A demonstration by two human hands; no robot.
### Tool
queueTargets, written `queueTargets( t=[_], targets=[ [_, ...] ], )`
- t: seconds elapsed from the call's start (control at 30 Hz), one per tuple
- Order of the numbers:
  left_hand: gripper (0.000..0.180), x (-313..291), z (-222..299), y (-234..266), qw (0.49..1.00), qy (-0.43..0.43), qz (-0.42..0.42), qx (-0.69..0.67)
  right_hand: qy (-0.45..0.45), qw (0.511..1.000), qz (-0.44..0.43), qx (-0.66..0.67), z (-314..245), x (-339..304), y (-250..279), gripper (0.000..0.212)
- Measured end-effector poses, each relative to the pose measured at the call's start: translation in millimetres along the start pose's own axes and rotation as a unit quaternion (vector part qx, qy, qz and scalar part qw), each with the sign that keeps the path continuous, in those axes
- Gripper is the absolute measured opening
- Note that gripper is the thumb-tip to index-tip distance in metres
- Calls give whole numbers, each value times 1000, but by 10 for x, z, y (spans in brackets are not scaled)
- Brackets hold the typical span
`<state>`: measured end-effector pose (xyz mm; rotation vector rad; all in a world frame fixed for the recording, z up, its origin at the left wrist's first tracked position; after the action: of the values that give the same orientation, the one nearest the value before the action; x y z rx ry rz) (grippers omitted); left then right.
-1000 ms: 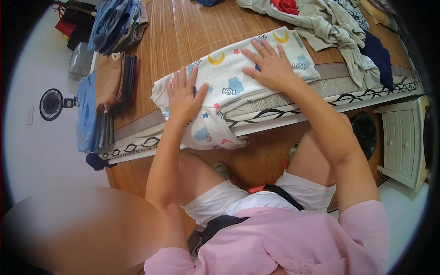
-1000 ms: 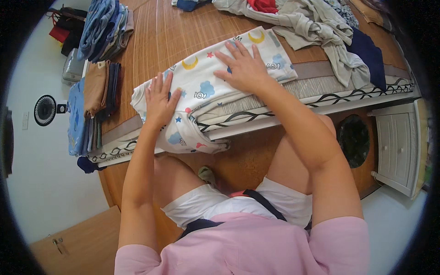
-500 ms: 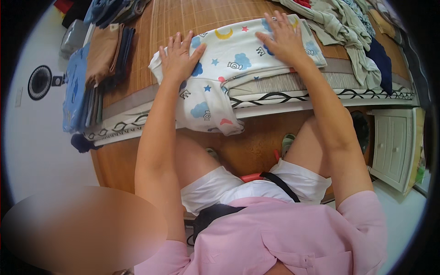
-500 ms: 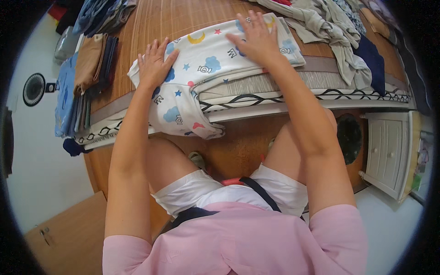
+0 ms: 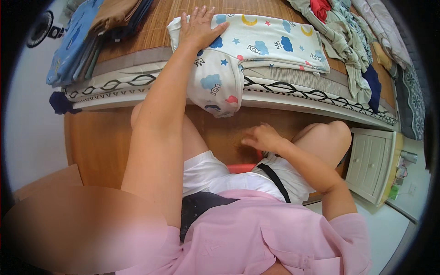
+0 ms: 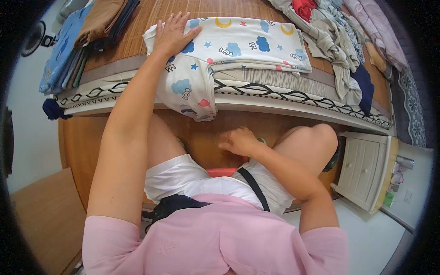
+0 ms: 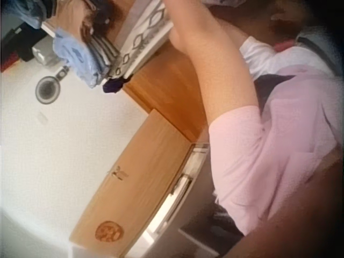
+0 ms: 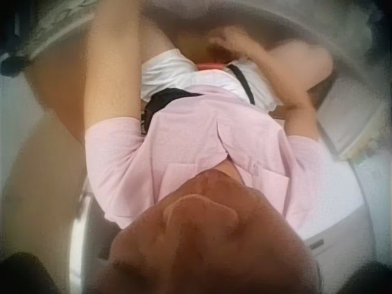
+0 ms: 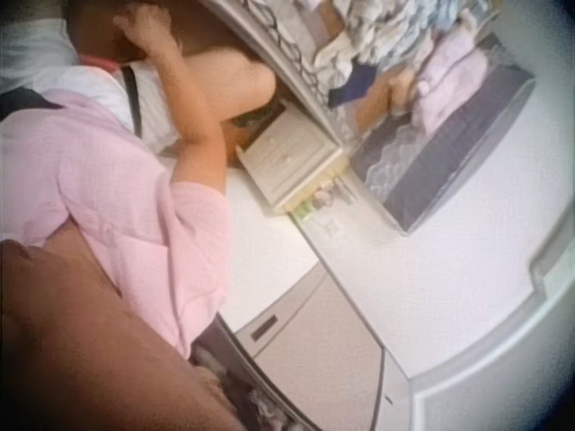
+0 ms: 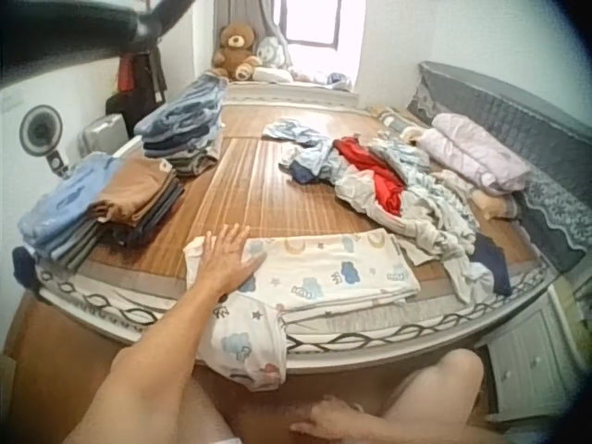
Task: Folding various items of clothing including a sweatshirt, trousers, and baby clothes on a bed.
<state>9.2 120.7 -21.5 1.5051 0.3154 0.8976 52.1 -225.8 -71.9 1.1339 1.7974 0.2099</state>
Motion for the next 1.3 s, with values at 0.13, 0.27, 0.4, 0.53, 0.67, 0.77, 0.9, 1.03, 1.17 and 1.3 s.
queueTargets(
  t=[0.13, 0.27, 0.4, 0.53, 0.67, 0.77, 0.9, 1.03, 1.17, 1.3],
  targets=[
    [57, 34, -160, 179, 983, -51, 115, -138, 17, 953, 232, 192, 169, 309, -6, 58],
    [53, -199, -190, 626, 961, -107, 33, -251, 43, 909, 267, 318, 304, 727, -234, 62],
    [37, -617, -444, 561, 961, -119, -26, -250, 65, 851, 255, 455, 157, 964, -420, 53],
    [44, -833, -364, 451, 986, -110, -44, -115, 48, 828, 246, 501, 54, 915, -457, 44],
    [48, -771, -356, 431, 986, -117, -62, -96, 74, 881, 72, 461, -183, 753, -488, 50],
    [45, -795, -409, 446, 984, -111, -38, -135, 149, 884, 2, 443, -732, 377, -315, 48],
    [41, -782, -611, 544, 941, -90, -62, -321, 230, 851, -61, 469, -1513, -122, 360, 47],
    [45, -744, -428, 827, 736, -9, -210, -643, 335, 648, -52, 682, -1824, -118, 897, 57],
    [43, -1022, -78, 1262, 886, 29, 116, -448, 419, 471, -30, 776, -2093, -69, 1580, 55],
    [47, -768, -535, 684, 701, 192, -214, -653, 539, 301, -100, 780, -1497, 99, 2211, 60]
  ],
)
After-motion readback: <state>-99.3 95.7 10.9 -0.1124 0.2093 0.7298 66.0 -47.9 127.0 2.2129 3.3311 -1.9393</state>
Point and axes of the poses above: each hand's wrist, its own x-axis towards the middle knuckle, its own y-axis out of the back of the hand, z = x × y, the point moved 2 cm from there along x, towards the middle knuckle, and after that the axes turned 4 degrees about x, right-handed, at the moved point
